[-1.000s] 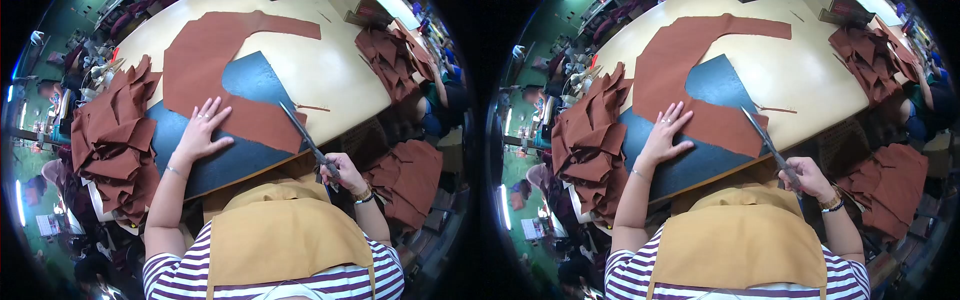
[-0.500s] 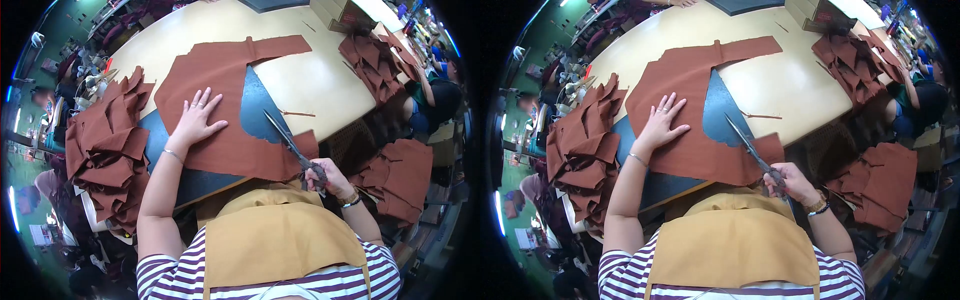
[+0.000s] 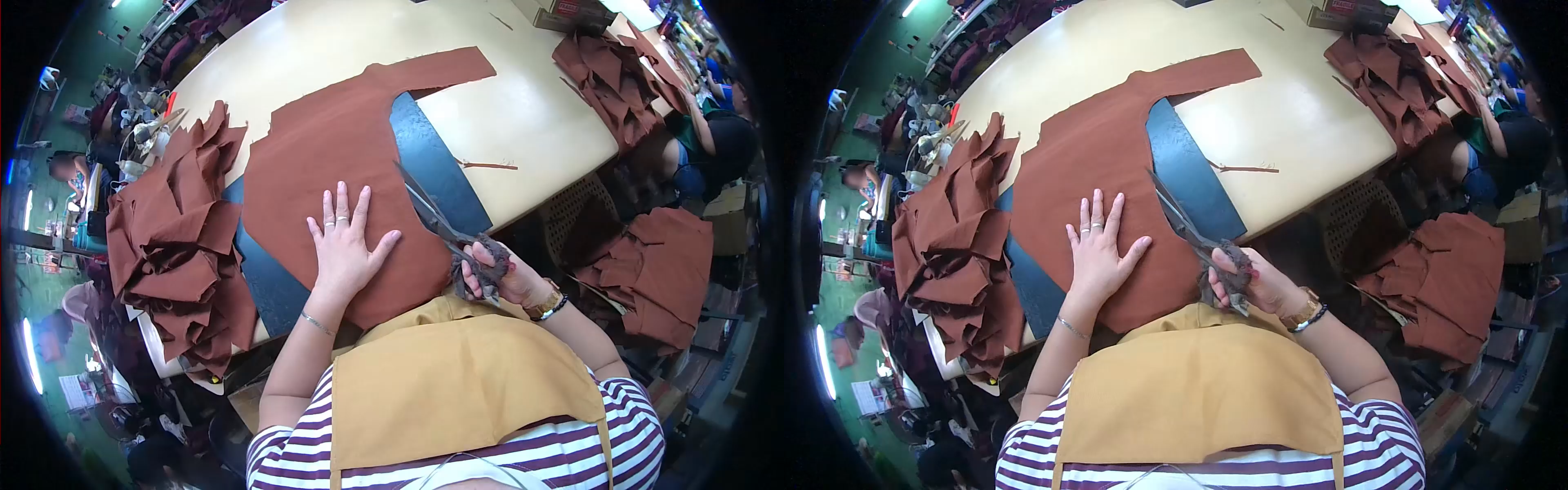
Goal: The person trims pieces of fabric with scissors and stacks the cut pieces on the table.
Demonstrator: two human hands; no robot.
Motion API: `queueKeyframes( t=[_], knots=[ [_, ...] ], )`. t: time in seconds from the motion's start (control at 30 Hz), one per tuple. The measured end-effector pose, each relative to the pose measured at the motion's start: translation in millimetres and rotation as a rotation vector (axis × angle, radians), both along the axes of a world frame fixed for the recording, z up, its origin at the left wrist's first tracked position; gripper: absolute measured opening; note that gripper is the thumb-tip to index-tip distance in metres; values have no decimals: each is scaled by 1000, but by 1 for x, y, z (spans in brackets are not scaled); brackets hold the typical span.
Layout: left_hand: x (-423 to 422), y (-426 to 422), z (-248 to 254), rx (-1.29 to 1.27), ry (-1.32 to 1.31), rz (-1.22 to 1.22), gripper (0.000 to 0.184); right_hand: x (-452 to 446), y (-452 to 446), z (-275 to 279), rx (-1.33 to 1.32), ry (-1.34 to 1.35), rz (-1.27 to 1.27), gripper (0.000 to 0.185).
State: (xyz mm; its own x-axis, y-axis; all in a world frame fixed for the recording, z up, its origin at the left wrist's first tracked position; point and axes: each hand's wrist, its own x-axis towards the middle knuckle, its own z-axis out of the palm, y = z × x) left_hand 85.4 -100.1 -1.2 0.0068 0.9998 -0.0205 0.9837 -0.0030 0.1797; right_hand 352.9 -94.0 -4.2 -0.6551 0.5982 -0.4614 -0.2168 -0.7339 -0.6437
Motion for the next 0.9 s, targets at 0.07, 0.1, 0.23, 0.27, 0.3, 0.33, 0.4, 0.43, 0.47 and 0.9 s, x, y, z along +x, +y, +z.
queueKeyframes(
  t=[0.07,0.1,0.23,0.27,0.3,0.33,0.4,0.43,0.47,0.9],
  knots=[
    [6,-6,-1,-2,3,22,80,-7,-3,2,41,-30,-11,36],
    [8,-8,-2,-1,4,34,79,-10,-5,4,64,-46,-16,36],
    [14,-13,2,-52,20,64,80,-22,-17,2,117,-84,-48,32],
    [14,-13,4,-64,17,70,79,-24,-19,3,117,-108,-54,31],
    [14,-11,6,-75,14,77,78,-24,-21,2,134,-97,-52,29],
    [12,-8,8,-58,41,59,77,-24,-21,1,132,-84,-53,28],
    [3,1,11,-26,92,31,75,-23,-23,-2,136,-73,-52,26],
    [-3,7,11,15,81,-6,76,-24,-23,-3,144,-76,-49,25],
    [-11,15,10,56,72,-39,76,-24,-22,-3,152,-78,-42,24],
    [-13,9,-1,30,15,-31,84,-36,-6,2,130,-147,-51,25]
  ],
)
